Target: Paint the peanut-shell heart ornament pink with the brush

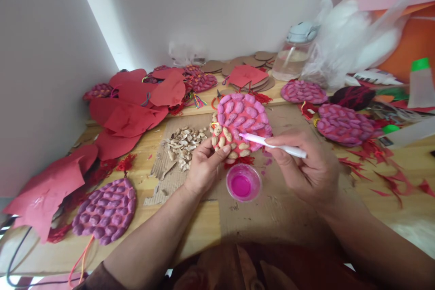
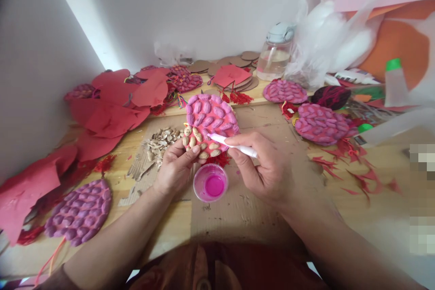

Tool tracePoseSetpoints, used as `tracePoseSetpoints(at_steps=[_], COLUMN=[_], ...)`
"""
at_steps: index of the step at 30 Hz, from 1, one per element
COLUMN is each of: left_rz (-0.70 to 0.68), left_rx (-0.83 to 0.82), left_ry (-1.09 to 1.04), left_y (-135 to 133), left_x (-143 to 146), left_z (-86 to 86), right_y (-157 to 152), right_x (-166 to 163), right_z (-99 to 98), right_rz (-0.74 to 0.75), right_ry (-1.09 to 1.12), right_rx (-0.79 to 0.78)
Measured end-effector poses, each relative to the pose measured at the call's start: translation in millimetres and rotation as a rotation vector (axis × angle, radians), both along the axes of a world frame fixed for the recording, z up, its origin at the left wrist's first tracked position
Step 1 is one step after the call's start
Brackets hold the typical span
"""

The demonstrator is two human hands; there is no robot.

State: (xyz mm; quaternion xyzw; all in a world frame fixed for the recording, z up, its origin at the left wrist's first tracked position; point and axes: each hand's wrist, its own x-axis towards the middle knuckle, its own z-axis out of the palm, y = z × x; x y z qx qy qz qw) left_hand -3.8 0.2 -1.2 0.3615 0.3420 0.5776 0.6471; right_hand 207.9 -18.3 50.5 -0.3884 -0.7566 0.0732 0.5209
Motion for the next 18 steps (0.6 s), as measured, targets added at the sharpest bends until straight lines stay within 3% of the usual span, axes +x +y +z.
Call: tracePoseSetpoints(at_steps=[4, 11, 18], left_rz=[0.016, 0.098, 0.124], left_rx=[-0.021, 0.056, 0.048], left_ry=[0.005, 0.070, 0.073], left_y=[1, 6, 8], left_x=[-1, 0, 1], left_z=[1.2, -3.8, -0.9], right_y=[-2, -13, -12], right_x=[1, 9, 2], right_z=[3.1, 13.4, 15.0], right_rz=[0.025, 0.072, 0.248], right_ry=[-0.075, 0.043, -0.449], right_rx=[-0.027, -0.188, -0.099])
